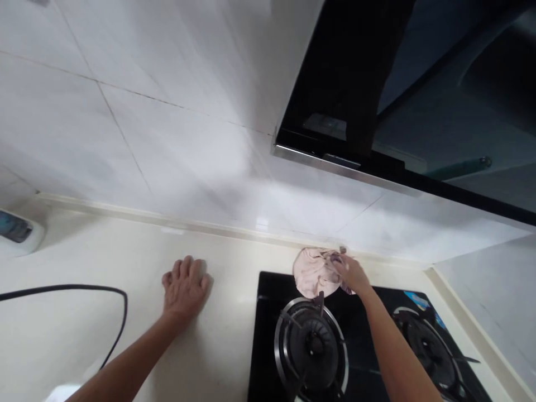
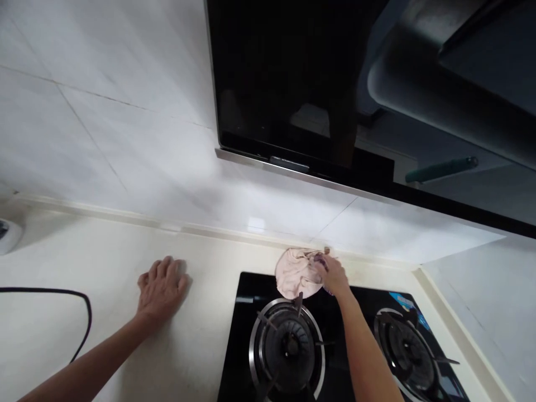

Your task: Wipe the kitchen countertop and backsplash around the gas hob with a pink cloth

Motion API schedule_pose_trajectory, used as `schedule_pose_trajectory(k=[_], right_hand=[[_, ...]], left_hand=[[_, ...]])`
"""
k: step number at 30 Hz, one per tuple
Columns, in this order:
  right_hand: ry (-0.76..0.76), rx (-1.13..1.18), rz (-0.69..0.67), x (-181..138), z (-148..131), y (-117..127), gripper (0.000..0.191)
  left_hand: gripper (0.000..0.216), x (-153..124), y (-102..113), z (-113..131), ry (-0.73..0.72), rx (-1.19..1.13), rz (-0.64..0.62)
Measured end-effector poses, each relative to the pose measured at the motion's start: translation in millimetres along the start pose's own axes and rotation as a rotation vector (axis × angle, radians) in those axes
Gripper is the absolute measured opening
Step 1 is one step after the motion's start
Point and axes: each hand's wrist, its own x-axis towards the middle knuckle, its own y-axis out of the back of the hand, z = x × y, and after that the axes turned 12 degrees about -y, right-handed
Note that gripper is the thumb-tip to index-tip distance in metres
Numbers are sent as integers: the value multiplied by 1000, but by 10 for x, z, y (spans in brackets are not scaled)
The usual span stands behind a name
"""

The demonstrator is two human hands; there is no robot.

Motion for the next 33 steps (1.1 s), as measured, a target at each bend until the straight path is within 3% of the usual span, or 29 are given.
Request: schedule_pose_trajectory(k=[2,4,6,9,13,18,22,28,33], right_hand=[[-8,-69,-51,-5,-178,-298,73],[-64,-134,-30,-47,-384,-552,94],[-51,-259,2,-144,-621,-725,103],[111,-430,16,-407,-1058,-864,89],[331,-405,-39,-917,-1761,-1022,67],[631,-297,-129,-1540,-2602,-1332,68],[847,-238,-201,-1839,-3134,-1562,71],[884,-270,-339,-1926,-3495,-1623,64],[738,-224,-271,-2099,-3385,-1591,52]], left_hand=[[59,-1,24,15,9,4,-15],[59,-3,44,30,12,3,-23],[58,-7,51,39,8,-10,-21],[58,-19,34,38,13,-37,-16],[60,-53,-18,24,19,-60,-3],[58,-103,-105,1,19,-93,63],[58,-113,-189,-18,31,-145,136],[66,-119,-263,-15,40,-276,202],[64,-107,-181,-73,-2,-408,206]])
